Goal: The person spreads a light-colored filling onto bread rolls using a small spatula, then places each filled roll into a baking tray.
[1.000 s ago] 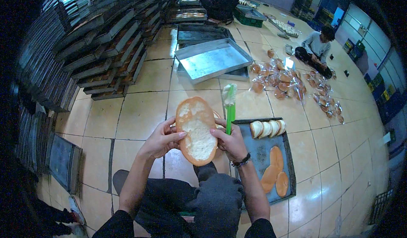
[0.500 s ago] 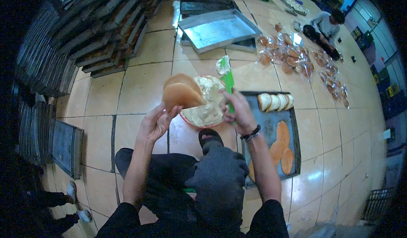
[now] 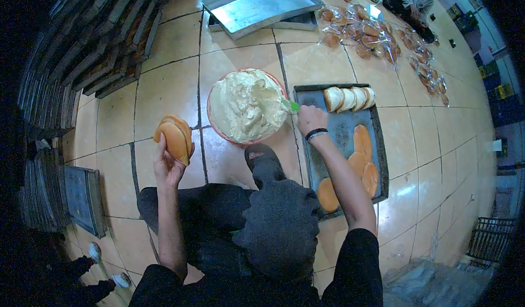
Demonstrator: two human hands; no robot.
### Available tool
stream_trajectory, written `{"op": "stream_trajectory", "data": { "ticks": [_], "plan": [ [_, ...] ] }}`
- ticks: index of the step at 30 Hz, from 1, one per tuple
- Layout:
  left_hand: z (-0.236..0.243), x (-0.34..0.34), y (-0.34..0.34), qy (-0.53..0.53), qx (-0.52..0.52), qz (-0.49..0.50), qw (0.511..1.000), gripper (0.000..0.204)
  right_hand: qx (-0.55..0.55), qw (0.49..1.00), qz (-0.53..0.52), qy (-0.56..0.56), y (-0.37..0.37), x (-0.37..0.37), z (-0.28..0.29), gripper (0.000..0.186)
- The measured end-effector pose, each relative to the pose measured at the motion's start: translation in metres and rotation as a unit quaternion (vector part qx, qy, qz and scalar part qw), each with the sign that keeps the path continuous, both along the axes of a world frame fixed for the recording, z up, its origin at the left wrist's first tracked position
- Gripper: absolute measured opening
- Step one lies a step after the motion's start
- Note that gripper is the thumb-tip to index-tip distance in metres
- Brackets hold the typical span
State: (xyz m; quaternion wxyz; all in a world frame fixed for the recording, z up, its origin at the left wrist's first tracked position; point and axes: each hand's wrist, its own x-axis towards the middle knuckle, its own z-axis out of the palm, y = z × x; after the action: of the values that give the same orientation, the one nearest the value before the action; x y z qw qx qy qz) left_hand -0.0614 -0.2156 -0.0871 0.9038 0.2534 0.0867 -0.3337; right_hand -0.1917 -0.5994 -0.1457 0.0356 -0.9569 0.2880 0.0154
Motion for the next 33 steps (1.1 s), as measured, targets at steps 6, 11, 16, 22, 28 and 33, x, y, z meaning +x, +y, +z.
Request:
{"op": "stream_trajectory", "data": {
  "ticks": [6, 11, 16, 22, 28, 33],
  "plan": [
    [-0.009, 0.000, -0.006, -0.012, 0.048, -0.004, 0.999, 0.049, 0.220, 0.968, -0.116, 0.033, 0.017, 0.015, -0.042, 0.034],
    [-0.018, -0.006, -0.016, 0.007, -0.074, -0.025, 0.997, 0.053, 0.449, 0.867, -0.208, -0.050, 0.011, 0.000, -0.084, 0.042],
    [-0.057, -0.009, -0.016, -0.002, -0.151, -0.048, 0.987, 0.055, 0.638, 0.714, -0.200, -0.209, 0.018, 0.020, -0.073, 0.029],
    [-0.041, -0.016, -0.045, -0.005, -0.200, -0.079, 0.977, 0.060, 0.560, 0.765, -0.019, -0.319, 0.036, 0.022, 0.026, 0.025],
    [-0.024, -0.021, -0.083, 0.022, -0.188, -0.088, 0.978, 0.069, 0.327, 0.823, 0.246, -0.394, 0.053, 0.010, 0.133, 0.030],
    [0.025, -0.027, -0.101, 0.042, -0.252, -0.126, 0.959, 0.071, 0.116, 0.868, 0.374, -0.306, 0.046, 0.000, 0.158, 0.066]
  ]
}}
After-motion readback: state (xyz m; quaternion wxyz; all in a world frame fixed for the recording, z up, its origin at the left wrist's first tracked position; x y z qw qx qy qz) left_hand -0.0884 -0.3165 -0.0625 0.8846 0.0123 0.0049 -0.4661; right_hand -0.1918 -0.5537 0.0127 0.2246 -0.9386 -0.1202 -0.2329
